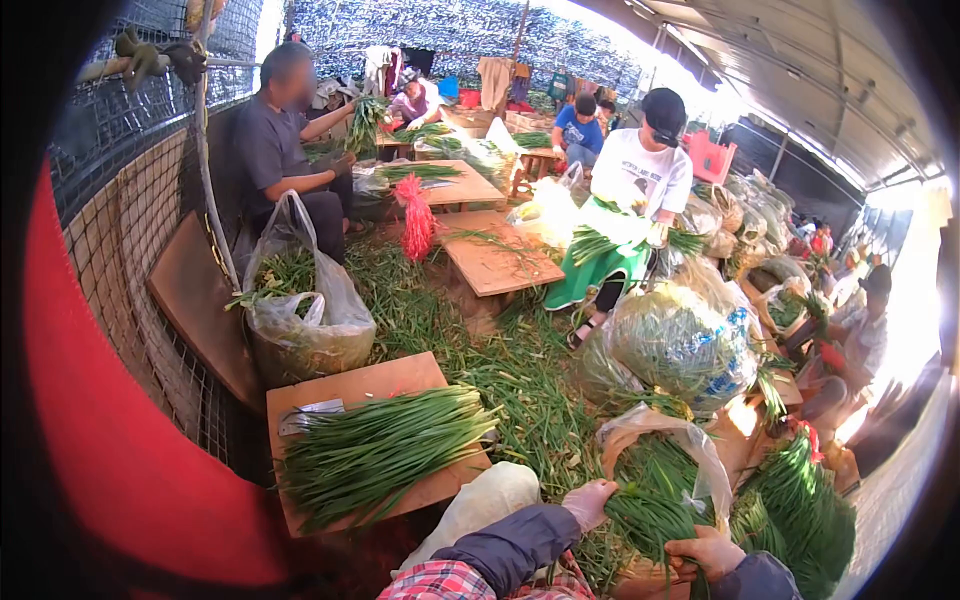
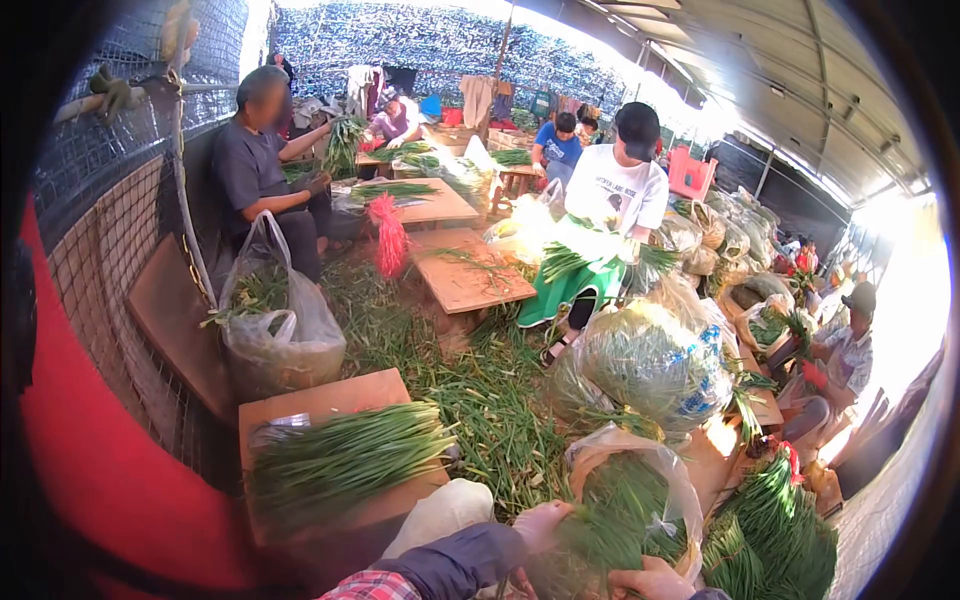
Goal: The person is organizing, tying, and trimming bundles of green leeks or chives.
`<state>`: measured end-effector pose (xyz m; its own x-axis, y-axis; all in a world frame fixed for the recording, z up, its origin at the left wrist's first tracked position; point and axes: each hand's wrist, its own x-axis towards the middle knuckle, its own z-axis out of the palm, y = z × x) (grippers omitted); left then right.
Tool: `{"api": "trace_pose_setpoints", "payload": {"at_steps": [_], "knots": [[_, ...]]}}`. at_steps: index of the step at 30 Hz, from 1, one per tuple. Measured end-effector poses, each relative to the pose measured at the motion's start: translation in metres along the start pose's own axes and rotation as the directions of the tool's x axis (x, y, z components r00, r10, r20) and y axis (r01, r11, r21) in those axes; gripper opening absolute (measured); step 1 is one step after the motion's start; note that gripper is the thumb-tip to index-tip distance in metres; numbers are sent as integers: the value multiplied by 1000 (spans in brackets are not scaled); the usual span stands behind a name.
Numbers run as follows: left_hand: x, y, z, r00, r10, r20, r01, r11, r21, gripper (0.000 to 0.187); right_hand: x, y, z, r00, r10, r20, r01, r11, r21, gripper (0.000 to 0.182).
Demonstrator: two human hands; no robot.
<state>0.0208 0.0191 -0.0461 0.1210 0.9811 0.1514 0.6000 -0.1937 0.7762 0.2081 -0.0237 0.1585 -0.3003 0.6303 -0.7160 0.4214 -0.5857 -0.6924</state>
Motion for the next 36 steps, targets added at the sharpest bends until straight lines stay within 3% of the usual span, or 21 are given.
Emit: {"api": "trace_pose_setpoints", "payload": {"at_steps": [5,6,9,10,13,17,19,20,21,22,24,25,26,27,28,29,31,32,33,35,36], "knots": [[8,-25,20,993,-46,106,35,994,101,38,-17,23,-24,1000,-2,-16,3,998,70,9],[8,-28,11,957,-164,241,145,985,92,33,-30,22,-26,999,-14,-42,18,997,75,8],[5,-42,19,942,-247,227,244,969,41,31,-61,10,-20,983,-20,-182,35,996,81,8],[12,-36,18,857,-405,320,460,880,-117,26,-56,18,-29,987,-44,-155,75,977,199,7],[19,-71,29,906,-301,297,260,951,170,26,-62,22,-57,969,-187,-162,212,965,153,11],[16,-74,24,819,-440,368,326,885,332,32,-103,-17,-64,878,-373,-301,395,919,13,20],[22,-53,13,874,-327,359,196,914,355,66,-106,-43,-59,883,-360,-300,343,933,-111,13],[29,-60,16,909,-244,338,100,915,391,69,-95,-52,-57,857,-411,-309,348,906,-240,13],[23,-5,-29,907,-297,300,103,845,525,57,-88,-61,-56,869,-407,-280,335,902,-272,10],[13,10,-34,988,-150,27,94,739,667,57,-76,-66,-61,873,-399,-279,308,896,-319,9],[2,34,-71,970,-172,169,112,942,315,64,-51,-77,-68,892,-434,-124,332,817,-471,13],[-7,41,-77,958,-170,233,162,985,55,66,-36,-79,-59,882,-429,-196,325,854,-407,17],[-16,54,-75,896,-194,399,354,855,-380,66,-13,-78,-65,885,-439,-154,313,807,-501,20],[-23,65,-71,825,-153,545,540,500,-677,65,13,-70,-70,888,-449,-100,307,741,-597,23],[-29,73,-65,818,-102,565,568,286,-771,70,39,-57,-65,846,-522,-108,243,558,-793,24],[-29,73,-54,809,-130,573,588,180,-789,69,62,-47,-56,802,-591,-86,148,336,-930,25],[-20,62,-30,784,-192,590,596,-32,-803,68,89,-20,-14,860,-499,-108,34,267,-963,22],[-14,54,-21,811,-122,572,569,-65,-820,62,99,-1,7,851,-520,-69,60,227,-972,23],[-10,47,-4,860,-232,455,432,-145,-890,52,109,23,29,842,-539,-28,87,186,-979,24],[-14,19,7,613,-210,762,683,-345,-644,36,136,73,66,834,-552,-15,102,180,-978,40],[-21,10,16,610,-301,733,662,-314,-680,29,137,93,74,802,-597,-20,133,211,-968,43]]}}
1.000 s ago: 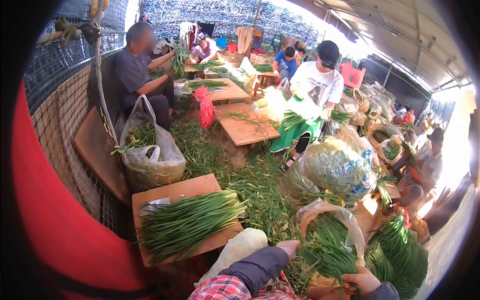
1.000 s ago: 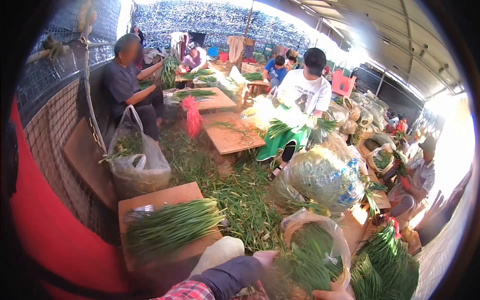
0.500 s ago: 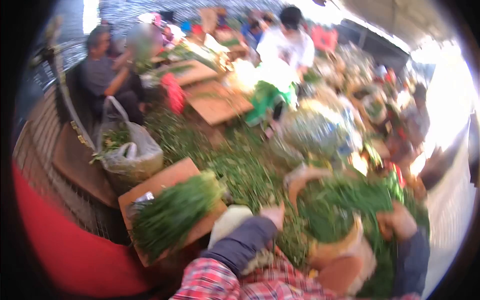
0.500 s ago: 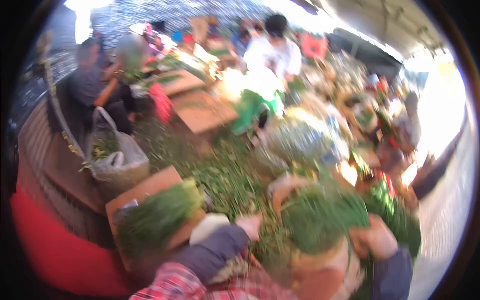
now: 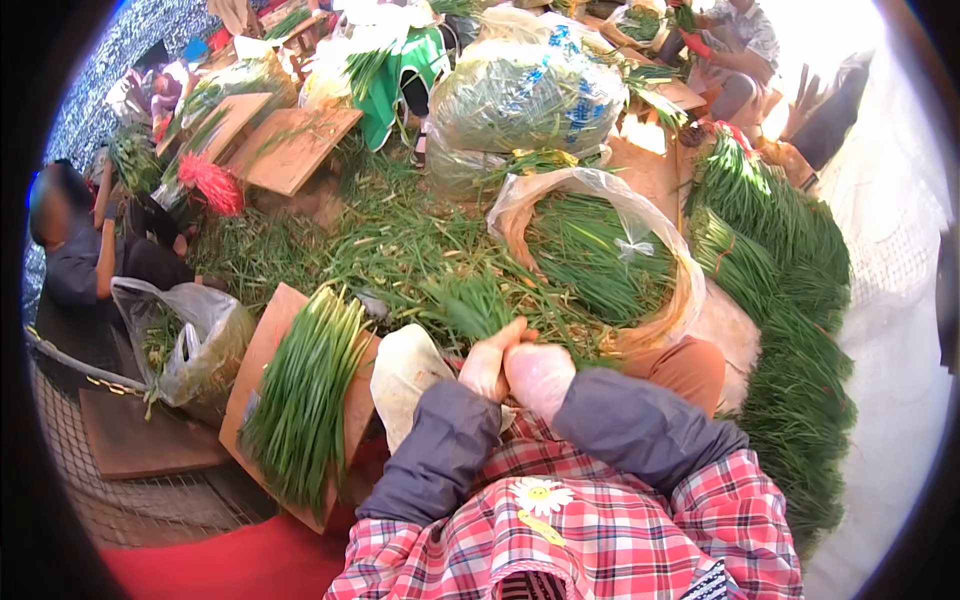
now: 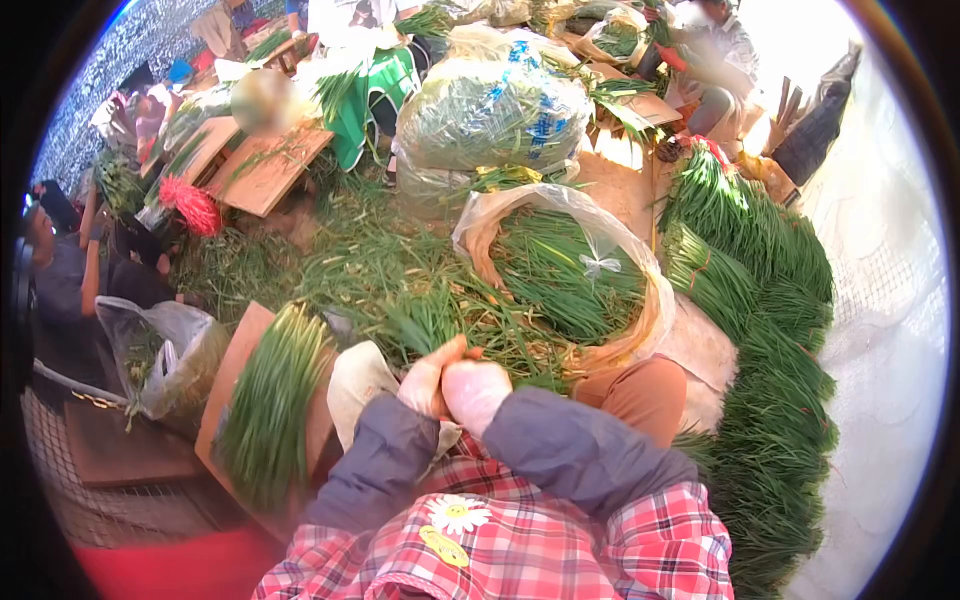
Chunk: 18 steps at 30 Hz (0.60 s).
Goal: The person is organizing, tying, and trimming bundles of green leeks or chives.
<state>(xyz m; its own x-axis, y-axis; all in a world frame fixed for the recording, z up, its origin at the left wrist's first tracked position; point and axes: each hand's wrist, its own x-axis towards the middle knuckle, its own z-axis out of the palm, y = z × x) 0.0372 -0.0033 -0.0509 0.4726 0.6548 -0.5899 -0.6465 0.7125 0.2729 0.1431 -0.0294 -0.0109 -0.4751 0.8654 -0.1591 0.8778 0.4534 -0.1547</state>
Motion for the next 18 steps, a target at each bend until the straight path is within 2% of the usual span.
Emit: {"api": "trace_pose_setpoints", "payload": {"at_steps": [1,2,3,4,5,6,7,9,11,12,13,15,17,18], "knots": [[-1,-2,-5,999,10,-51,-11,1000,-7,24,-5,-5,-11,998,-7,-62,10,999,41,45],[-3,-3,-11,983,119,-141,-116,993,30,23,-12,-4,-27,979,22,202,-45,993,112,47],[-10,-1,-13,947,229,-225,-218,973,75,23,-22,8,-42,978,-118,169,59,945,322,54],[-21,8,-17,963,226,-146,-213,972,104,24,-26,23,-40,979,-132,155,8,788,615,56],[-31,18,-25,973,223,-68,-213,969,129,26,-28,37,-38,980,-145,140,-39,545,837,58],[-34,22,-32,973,218,-78,-202,963,177,31,-26,46,-48,978,-1,207,-195,326,925,46],[-48,28,-31,985,148,-94,-114,949,294,35,-17,64,-32,973,37,227,-230,201,952,50],[-75,32,-14,984,178,-4,-166,929,330,32,0,75,-7,906,-137,401,-413,-77,907,62],[-98,31,2,971,228,65,-218,753,621,23,5,50,-1,882,-365,298,-412,-287,865,62],[-106,28,1,982,188,33,-163,732,662,22,13,38,14,887,-427,173,-374,-448,812,67],[-115,25,0,989,146,-9,-98,711,696,21,24,18,17,918,-384,-100,-235,-730,642,59],[-132,24,-1,990,139,27,-117,688,716,36,36,15,2,993,-90,75,-117,-802,585,47],[-146,21,-10,989,136,54,-133,677,724,47,56,32,6,989,-20,146,-89,-873,480,37],[-152,19,-6,986,167,14,-126,681,721,58,62,38,3,983,21,184,-64,-892,447,33]]}}
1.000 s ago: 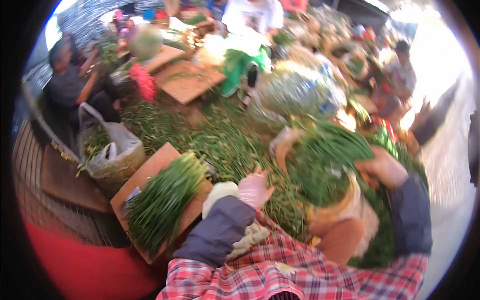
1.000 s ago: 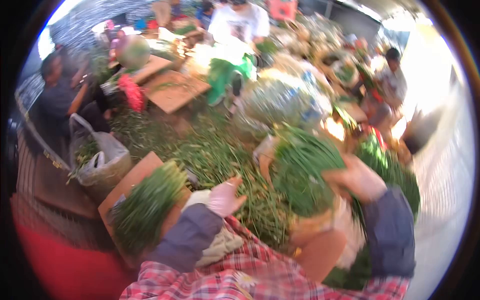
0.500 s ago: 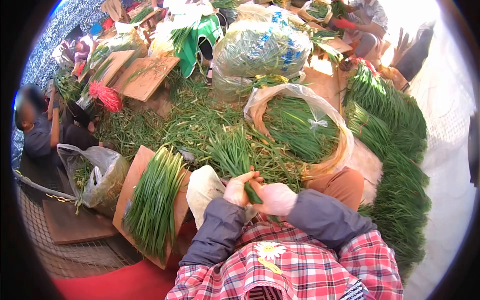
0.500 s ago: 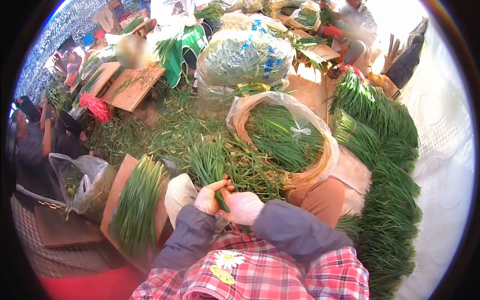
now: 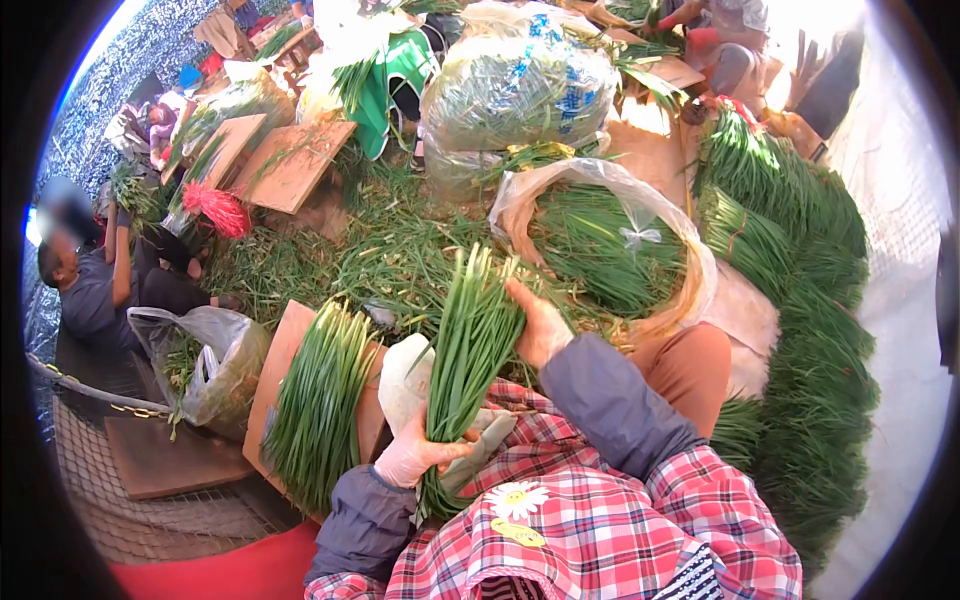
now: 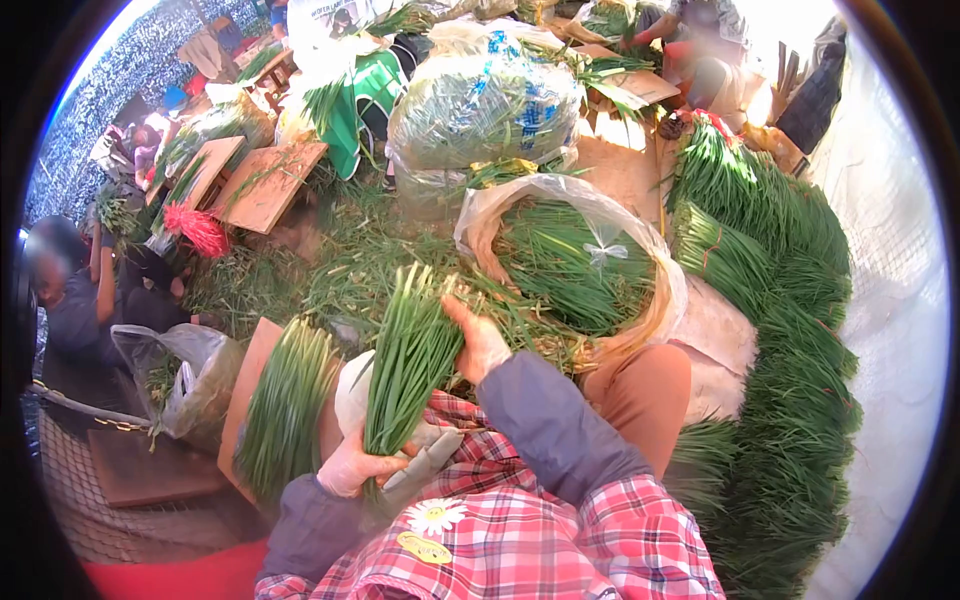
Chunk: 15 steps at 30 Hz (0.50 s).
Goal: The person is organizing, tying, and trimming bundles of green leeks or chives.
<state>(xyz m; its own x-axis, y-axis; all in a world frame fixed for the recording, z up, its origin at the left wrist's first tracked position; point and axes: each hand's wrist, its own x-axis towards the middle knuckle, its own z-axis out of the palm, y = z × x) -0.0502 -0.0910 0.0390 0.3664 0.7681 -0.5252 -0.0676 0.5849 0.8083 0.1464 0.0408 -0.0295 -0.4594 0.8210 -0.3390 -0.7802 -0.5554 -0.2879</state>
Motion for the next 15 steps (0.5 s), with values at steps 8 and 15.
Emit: {"api": "trace_pose_setpoints", "payload": {"at_steps": [8,15], "knots": [[-42,-6,-5,983,-142,-112,131,986,-106,51,67,-53,-84,658,-593,-465,430,802,-414,17],[-58,-16,-37,958,-72,-278,36,990,-133,38,9,-106,-97,987,16,-160,-100,-720,-687,65]]}}
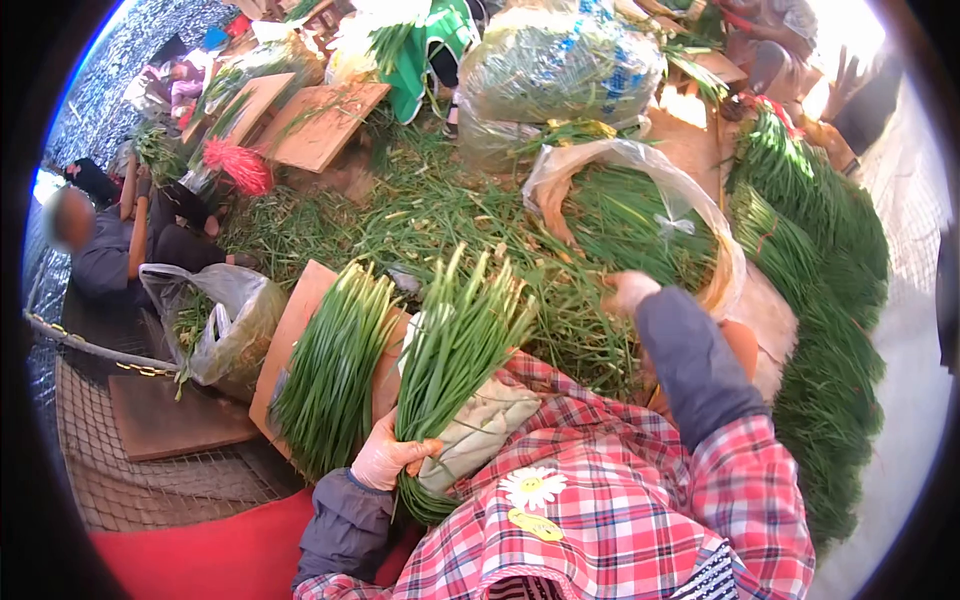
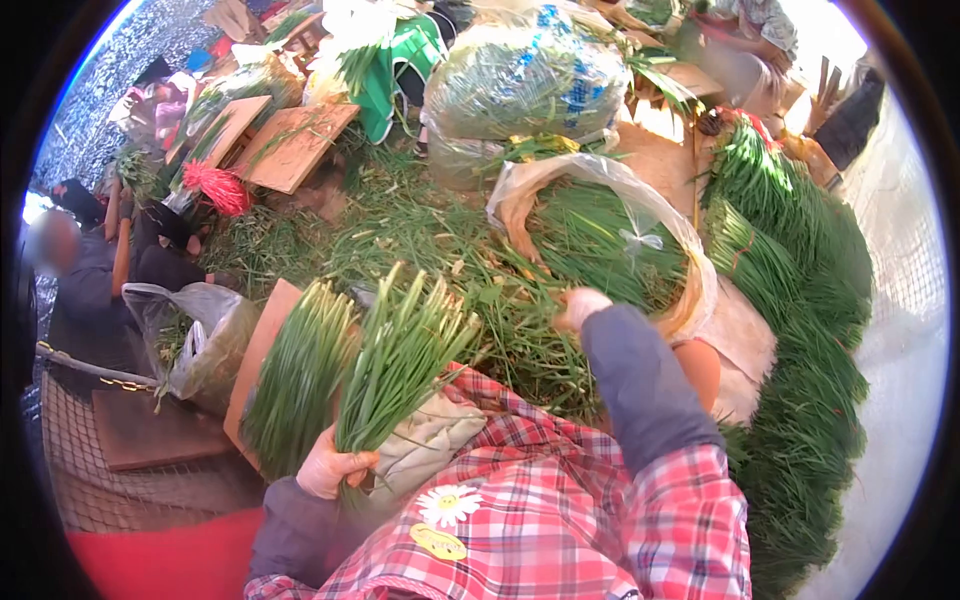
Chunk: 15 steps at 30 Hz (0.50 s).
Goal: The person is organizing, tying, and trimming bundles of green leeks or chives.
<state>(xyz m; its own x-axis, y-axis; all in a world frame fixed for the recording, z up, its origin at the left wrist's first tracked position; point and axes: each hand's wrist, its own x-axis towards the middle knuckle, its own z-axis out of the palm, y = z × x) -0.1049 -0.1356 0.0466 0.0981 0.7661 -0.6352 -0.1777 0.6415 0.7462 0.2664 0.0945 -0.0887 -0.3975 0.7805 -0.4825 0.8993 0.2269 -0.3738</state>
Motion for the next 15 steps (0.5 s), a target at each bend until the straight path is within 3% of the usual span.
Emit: {"api": "trace_pose_setpoints", "payload": {"at_steps": [1,2,3,4,5,6,7,8,10,12,13,14,15], "knots": [[3,3,3,1000,7,0,-7,1000,-15,39,-16,-29,-13,991,125,-39,-122,990,73,74],[6,3,4,1000,18,-3,-18,1000,-10,39,-26,-50,-22,991,39,-129,0,958,287,77],[10,1,6,1000,28,-4,-28,1000,-4,40,-32,-69,-26,994,15,-108,59,758,649,79],[13,1,8,999,36,-3,-36,999,5,41,-41,-90,-38,991,-116,-63,122,616,778,79],[15,4,13,999,40,0,-40,998,55,41,-45,-109,-41,976,-213,-45,159,560,813,77],[17,4,16,999,51,8,-51,995,87,41,-49,-129,-41,977,-207,-57,187,689,701,72],[21,4,19,998,64,19,-66,991,119,42,-36,-141,-21,951,-293,-97,258,581,772,64],[22,2,20,997,70,28,-73,986,147,42,-43,-159,-24,973,-229,-17,142,542,828,51],[25,-2,20,997,74,22,-75,993,94,44,-31,-160,-7,993,-120,24,16,316,949,37],[22,3,19,999,51,-9,-51,997,56,46,-30,-153,-4,998,45,-52,43,195,980,25],[21,2,16,999,37,-7,-37,998,60,47,-24,-143,-1,981,139,-132,107,175,979,20],[19,1,13,999,41,-4,-40,996,74,47,-15,-124,2,956,216,-196,192,41,981,16],[17,0,10,999,47,0,-47,995,85,47,-11,-106,-6,916,315,-247,259,4,966,14]]}}
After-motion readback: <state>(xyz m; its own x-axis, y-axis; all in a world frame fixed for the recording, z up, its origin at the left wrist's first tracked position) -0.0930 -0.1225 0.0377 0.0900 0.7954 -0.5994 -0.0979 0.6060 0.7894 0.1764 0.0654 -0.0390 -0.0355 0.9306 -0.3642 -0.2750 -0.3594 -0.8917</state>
